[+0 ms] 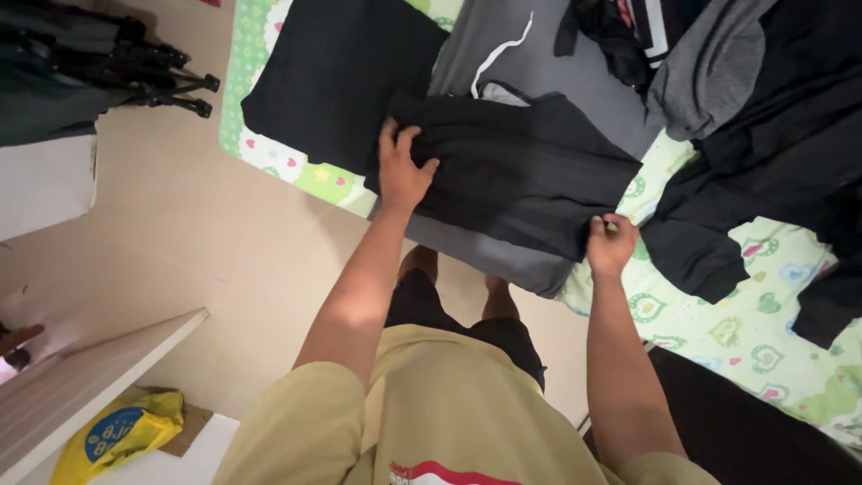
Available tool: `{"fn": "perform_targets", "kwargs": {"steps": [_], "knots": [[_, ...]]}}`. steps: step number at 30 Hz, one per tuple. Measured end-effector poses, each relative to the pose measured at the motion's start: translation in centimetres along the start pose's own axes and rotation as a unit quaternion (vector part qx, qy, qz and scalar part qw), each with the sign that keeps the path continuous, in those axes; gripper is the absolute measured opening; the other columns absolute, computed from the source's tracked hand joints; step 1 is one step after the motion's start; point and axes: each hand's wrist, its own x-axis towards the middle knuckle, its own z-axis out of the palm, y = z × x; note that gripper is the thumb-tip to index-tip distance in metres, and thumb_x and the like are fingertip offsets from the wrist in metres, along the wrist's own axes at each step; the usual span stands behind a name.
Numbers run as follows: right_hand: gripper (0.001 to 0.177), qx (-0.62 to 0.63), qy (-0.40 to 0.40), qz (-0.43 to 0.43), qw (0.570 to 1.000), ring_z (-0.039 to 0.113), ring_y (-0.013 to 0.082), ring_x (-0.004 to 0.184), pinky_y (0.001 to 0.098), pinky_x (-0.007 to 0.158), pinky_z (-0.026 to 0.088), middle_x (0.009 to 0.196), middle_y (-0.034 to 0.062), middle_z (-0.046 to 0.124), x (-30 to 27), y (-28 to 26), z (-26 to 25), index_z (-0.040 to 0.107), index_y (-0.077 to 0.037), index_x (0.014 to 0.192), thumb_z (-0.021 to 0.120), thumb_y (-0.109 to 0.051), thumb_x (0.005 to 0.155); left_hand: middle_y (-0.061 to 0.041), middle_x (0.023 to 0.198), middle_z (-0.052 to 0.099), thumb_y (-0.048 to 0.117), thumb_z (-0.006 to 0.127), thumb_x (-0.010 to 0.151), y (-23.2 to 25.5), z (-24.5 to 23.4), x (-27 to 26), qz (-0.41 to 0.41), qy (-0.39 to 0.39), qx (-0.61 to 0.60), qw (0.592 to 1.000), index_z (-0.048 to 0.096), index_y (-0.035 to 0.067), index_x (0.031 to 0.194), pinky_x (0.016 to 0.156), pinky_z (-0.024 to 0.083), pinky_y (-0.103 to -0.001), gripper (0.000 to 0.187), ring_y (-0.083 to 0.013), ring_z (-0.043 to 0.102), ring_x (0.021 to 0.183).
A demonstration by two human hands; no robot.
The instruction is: The person folds several items of clothing on a bed, including patterned shorts, a black t-shirt, black pants, and a black long-sleeve shirt. Each item is smoothed, folded, and placed in a neat stack.
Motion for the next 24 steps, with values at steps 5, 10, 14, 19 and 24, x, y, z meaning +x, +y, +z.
{"fn": "perform_targets", "kwargs": {"steps": [5,10,14,19,24], "knots": [[0.020,-0.173,-0.042,-0.169,0.969,0.057,0.0382,0.115,0.0496,0.104,0.046,0.116,0.0128,0.063,-1.5,-6.7,0.5,0.075,-0.013,0.104,0.083,-0.020,0.088,-0.014,0.151,0.048,0.016,0.086,0.077,0.9,-2.0,1.5,0.142,-0.080,0.136,0.977,0.073,0.015,0.108,0.106,0.040,-0.051,0.034,-0.0386,0.044,0.137],[0.023,-0.194,-0.108,-0.230,0.948,0.053,0.0386,0.115,0.0523,0.101,0.039,0.117,0.0116,0.063,-4.0,-12.4,2.0,0.078,-0.016,0.097,0.084,-0.028,0.078,-0.014,0.138,0.060,0.017,0.083,0.081,1.4,-3.4,4.4,0.251,-0.110,0.083,0.958,0.077,0.013,0.090,0.103,0.040,-0.053,0.012,-0.0387,0.047,0.134],[0.010,-0.234,-0.146,-0.232,0.933,0.054,0.0316,0.120,0.0533,0.111,0.035,0.115,0.0039,0.065,-4.2,-12.9,2.5,0.077,-0.018,0.089,0.080,-0.022,0.080,-0.011,0.107,0.071,0.015,0.080,0.086,1.4,-3.8,7.1,0.232,-0.159,0.004,0.960,0.072,0.008,0.089,0.094,0.049,-0.047,0.011,-0.0338,0.064,0.110],[0.007,-0.229,-0.165,-0.210,0.936,0.056,0.0314,0.113,0.0554,0.111,0.035,0.108,0.0035,0.066,-4.1,-10.0,1.5,0.075,-0.015,0.084,0.080,-0.018,0.080,-0.006,0.086,0.071,0.022,0.074,0.092,2.0,-1.8,8.0,0.009,-0.171,-0.155,0.973,0.066,0.006,0.098,0.081,0.056,-0.040,0.018,-0.0250,0.071,0.084],[0.010,-0.104,-0.079,-0.165,0.978,0.063,0.0321,0.108,0.0450,0.103,0.047,0.107,0.0094,0.068,-2.4,-5.6,1.4,0.073,-0.010,0.096,0.079,-0.014,0.089,-0.009,0.100,0.067,0.045,0.085,0.082,2.2,-0.9,6.2,-0.013,-0.082,0.059,0.995,0.070,0.008,0.101,0.085,0.049,-0.048,0.044,-0.0333,0.062,0.099]]}}
